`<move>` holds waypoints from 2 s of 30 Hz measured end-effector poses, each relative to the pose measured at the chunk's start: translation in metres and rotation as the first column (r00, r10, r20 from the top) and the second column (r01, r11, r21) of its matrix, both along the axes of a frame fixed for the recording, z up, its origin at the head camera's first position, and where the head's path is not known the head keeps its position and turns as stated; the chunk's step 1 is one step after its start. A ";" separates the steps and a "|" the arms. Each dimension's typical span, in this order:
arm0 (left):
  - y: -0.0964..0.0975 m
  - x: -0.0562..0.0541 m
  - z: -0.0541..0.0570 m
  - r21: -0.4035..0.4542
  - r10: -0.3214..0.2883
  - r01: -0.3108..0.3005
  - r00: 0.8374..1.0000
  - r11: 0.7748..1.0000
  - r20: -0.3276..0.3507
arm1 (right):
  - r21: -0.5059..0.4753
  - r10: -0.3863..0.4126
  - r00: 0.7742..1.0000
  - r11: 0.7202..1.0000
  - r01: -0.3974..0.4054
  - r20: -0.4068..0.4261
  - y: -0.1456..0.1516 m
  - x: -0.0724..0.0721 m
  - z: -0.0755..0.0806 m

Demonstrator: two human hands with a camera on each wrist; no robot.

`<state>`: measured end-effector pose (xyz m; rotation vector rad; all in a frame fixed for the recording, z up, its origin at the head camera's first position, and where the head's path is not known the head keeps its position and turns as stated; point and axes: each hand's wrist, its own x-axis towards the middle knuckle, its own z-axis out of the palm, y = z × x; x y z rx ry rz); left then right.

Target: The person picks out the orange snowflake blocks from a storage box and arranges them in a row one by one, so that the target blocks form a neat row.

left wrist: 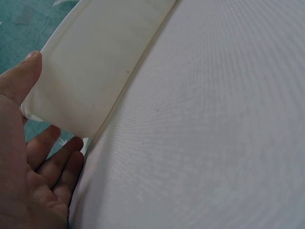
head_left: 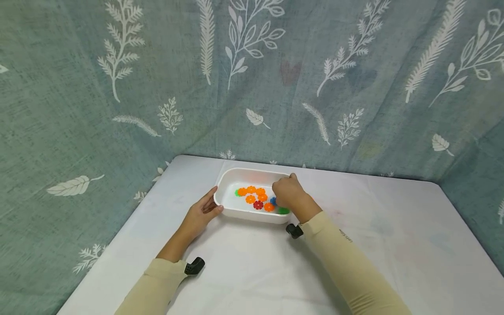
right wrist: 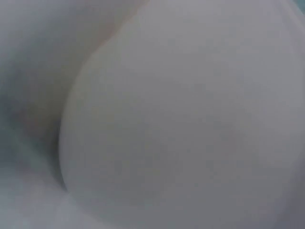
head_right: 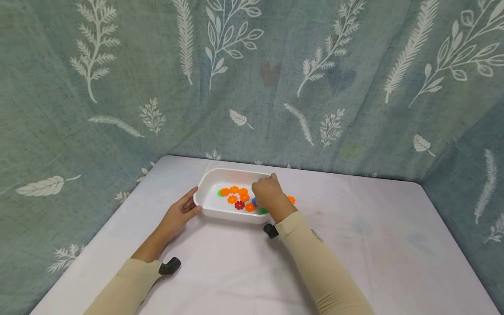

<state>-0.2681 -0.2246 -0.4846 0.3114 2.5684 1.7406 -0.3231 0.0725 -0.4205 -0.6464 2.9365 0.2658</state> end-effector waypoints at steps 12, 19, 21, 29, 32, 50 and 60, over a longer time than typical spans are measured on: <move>-0.001 -0.004 -0.007 -0.002 0.013 -0.013 1.000 1.000 -0.022 | -0.173 -0.003 0.998 0.985 0.014 0.065 0.012 -0.004 -0.006; -0.002 -0.004 -0.007 0.001 0.007 -0.007 1.000 1.000 -0.030 | -0.052 0.004 0.999 0.999 -0.002 0.043 0.015 -0.002 0.003; -0.002 -0.004 -0.007 0.000 0.006 -0.006 1.000 1.000 -0.029 | 0.004 0.020 0.999 1.000 -0.020 0.037 0.015 -0.002 0.003; 0.000 -0.002 -0.005 0.007 0.005 -0.005 1.000 1.000 -0.019 | -0.086 -0.034 0.996 0.995 0.041 0.085 0.015 -0.003 -0.004; 0.000 -0.002 -0.006 0.009 0.012 -0.012 1.000 1.000 -0.018 | -0.123 -0.044 0.993 0.991 0.058 0.110 0.015 -0.003 -0.007; 0.001 -0.002 -0.004 0.006 0.010 -0.010 1.000 1.000 -0.014 | -0.340 -0.087 0.971 0.927 0.161 0.222 0.022 -0.006 -0.006; 0.000 0.000 -0.005 0.001 0.010 -0.009 0.999 1.000 -0.031 | -0.532 -0.012 0.987 0.841 0.097 0.161 0.032 -0.008 -0.009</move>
